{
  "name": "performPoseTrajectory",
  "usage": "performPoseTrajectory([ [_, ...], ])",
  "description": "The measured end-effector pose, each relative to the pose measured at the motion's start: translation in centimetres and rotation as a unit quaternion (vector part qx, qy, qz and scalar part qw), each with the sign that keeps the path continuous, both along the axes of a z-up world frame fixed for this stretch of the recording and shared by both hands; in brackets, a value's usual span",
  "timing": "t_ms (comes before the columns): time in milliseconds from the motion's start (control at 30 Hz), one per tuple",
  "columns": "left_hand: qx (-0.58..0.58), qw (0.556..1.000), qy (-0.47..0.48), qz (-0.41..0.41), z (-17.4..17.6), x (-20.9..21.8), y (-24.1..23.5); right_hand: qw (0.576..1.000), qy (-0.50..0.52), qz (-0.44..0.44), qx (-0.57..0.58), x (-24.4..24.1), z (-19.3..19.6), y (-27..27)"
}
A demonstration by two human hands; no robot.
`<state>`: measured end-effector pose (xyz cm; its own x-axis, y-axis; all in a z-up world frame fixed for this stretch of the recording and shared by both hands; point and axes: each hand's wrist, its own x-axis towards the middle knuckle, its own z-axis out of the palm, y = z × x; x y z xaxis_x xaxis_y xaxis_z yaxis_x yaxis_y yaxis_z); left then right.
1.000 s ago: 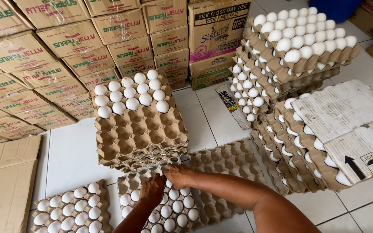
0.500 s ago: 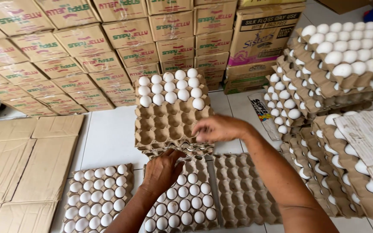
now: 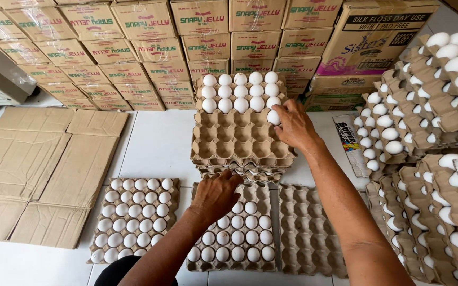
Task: Checking and sorting eggs from cardboard trays in a warehouse.
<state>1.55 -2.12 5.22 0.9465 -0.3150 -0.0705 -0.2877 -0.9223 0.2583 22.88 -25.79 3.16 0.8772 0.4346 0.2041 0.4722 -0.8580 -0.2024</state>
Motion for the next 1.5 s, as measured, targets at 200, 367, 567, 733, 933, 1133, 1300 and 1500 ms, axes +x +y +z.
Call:
performPoseTrajectory([
  [200,-0.003,0.998,-0.053,-0.022,-1.2,0.2,0.3,0.999,-0.019,0.008,0.029,-0.3,0.2,0.3],
  [367,-0.004,0.999,-0.033,-0.027,-1.6,0.5,0.1,0.995,-0.054,0.039,0.079,-0.4,0.5,0.2],
  [567,-0.010,0.998,-0.040,-0.038,-1.9,0.7,-0.1,0.991,-0.063,0.055,0.104,-0.8,0.8,-0.1],
  [733,-0.007,0.997,-0.057,-0.045,-1.7,0.8,-0.2,0.985,-0.081,0.073,0.135,-1.3,1.1,-0.4],
  [933,-0.106,0.993,-0.043,-0.021,0.8,1.0,-0.5,0.975,-0.030,0.068,0.211,-3.4,3.8,-0.7],
  [1133,-0.315,0.948,0.002,0.035,1.0,1.3,-1.4,0.861,0.237,0.200,0.403,-7.7,4.7,-1.7],
  [1300,-0.377,0.920,-0.065,0.083,2.2,0.8,-2.5,0.812,0.331,0.262,0.403,-11.0,5.4,-0.1],
  [1500,-0.409,0.906,-0.076,0.073,0.8,0.2,-2.7,0.819,0.313,0.283,0.389,-13.2,5.2,0.1],
])
